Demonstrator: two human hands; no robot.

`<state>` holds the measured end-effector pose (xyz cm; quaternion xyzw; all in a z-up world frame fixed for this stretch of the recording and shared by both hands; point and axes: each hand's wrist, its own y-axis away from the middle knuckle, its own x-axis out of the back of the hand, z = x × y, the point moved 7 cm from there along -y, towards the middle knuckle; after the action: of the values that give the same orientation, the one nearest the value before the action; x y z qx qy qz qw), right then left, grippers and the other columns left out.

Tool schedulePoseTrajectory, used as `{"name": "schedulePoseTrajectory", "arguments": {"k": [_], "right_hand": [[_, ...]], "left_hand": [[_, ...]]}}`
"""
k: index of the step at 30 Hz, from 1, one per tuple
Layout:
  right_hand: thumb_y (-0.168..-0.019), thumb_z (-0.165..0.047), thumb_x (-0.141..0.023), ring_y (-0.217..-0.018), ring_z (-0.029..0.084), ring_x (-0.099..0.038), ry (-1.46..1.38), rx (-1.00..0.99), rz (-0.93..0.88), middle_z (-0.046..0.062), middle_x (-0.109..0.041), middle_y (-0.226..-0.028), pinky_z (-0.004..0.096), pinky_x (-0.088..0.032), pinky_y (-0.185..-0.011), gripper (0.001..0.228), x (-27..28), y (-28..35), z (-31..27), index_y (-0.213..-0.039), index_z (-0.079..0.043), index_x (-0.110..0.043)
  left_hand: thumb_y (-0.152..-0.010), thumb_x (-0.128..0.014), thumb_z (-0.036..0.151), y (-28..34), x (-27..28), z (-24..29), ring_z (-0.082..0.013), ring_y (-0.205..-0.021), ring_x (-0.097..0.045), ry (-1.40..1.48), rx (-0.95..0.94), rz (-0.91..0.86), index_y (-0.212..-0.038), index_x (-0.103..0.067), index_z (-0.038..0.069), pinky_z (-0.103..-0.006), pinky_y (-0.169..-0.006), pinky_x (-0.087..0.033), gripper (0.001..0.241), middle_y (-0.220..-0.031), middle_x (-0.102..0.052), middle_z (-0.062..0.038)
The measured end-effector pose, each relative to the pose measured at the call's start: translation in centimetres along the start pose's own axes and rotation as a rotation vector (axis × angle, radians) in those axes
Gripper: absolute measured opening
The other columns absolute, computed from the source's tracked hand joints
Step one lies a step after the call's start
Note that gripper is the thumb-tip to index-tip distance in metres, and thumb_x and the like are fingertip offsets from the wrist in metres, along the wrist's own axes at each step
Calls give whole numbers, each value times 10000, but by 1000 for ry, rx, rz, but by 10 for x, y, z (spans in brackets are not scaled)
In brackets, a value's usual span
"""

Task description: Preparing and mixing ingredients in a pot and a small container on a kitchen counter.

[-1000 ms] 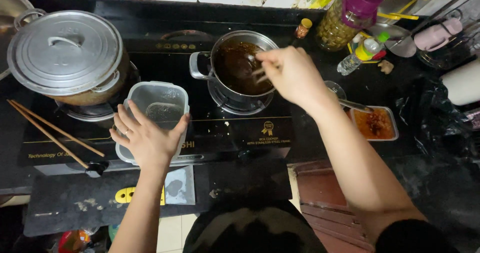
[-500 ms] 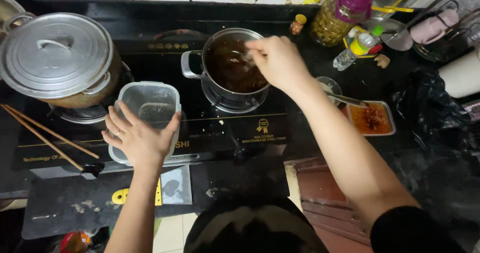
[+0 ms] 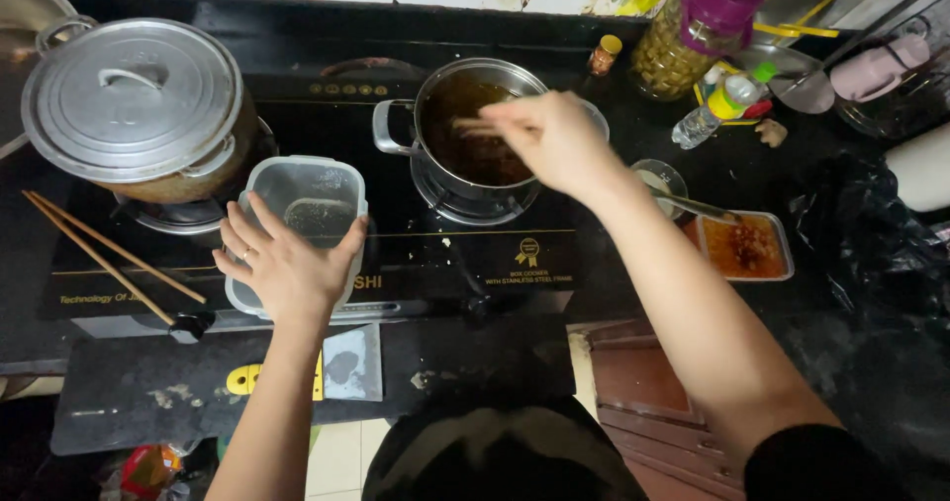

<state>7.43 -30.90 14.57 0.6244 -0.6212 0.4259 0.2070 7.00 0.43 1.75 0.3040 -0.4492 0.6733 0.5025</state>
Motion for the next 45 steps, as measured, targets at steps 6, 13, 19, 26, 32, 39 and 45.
{"name": "schedulePoseTrajectory", "arguments": {"k": [6,13,19,26,32,39,45], "right_hand": [[-955,-211,-656,-758,220,-771,116,-244,-139,79,-808,-981,346,-582,-741,256,14,4,-48,-1184,-171,-763],[-962,-145,-646,-869,208,-795,-35,-221,-81,135,-790,-995,332,-596,-809,263,17,5,-25,-1199,-84,-741],[-967,-137,-655,-919,253,-773,166,-188,-21,171,-775,-1035,337,-581,-833,250,25,5,-21,-1185,-83,-764],[-1003,-154,-626,-884,232,-783,73,-258,-77,141,-780,-1030,338,-594,-816,244,33,9,-23,-1210,-92,-739],[-999,-120,-647,-938,213,-775,99,-139,-59,122,-781,-1065,333,-585,-856,220,35,6,-22,-1185,-78,-757],[-950,-104,-679,-861,216,-773,191,-185,-40,132,-783,-1009,334,-595,-809,220,37,10,-19,-1147,-69,-773],[-1062,-171,-631,-720,291,-719,242,-377,-110,180,-778,-918,401,-541,-719,198,36,2,-40,-1175,-88,-770]], "left_hand": [[-759,-703,813,1,1,2,-507,-1481,-226,-9,-12,33,-1558,-269,-152,-678,-1161,-148,1325,-1587,-283,-366],[-755,-706,819,2,3,2,-509,-1464,-234,7,-12,19,-1555,-281,-144,-679,-1169,-150,1322,-1578,-286,-362],[-764,-710,822,2,5,1,-505,-1481,-228,18,-14,28,-1561,-256,-141,-687,-1163,-142,1331,-1584,-284,-356],[-806,-698,853,2,1,0,-512,-1493,-228,25,-40,42,-1575,-260,-147,-699,-1179,-139,1335,-1594,-284,-374],[-787,-689,860,1,0,1,-520,-1484,-225,26,-24,25,-1568,-259,-144,-706,-1168,-124,1343,-1580,-282,-380],[-795,-687,867,5,0,-2,-521,-1491,-223,21,-28,25,-1575,-254,-147,-717,-1168,-122,1350,-1588,-279,-379],[-811,-677,864,3,0,-2,-518,-1494,-239,20,-35,47,-1583,-267,-142,-716,-1172,-139,1333,-1596,-298,-367]]}}
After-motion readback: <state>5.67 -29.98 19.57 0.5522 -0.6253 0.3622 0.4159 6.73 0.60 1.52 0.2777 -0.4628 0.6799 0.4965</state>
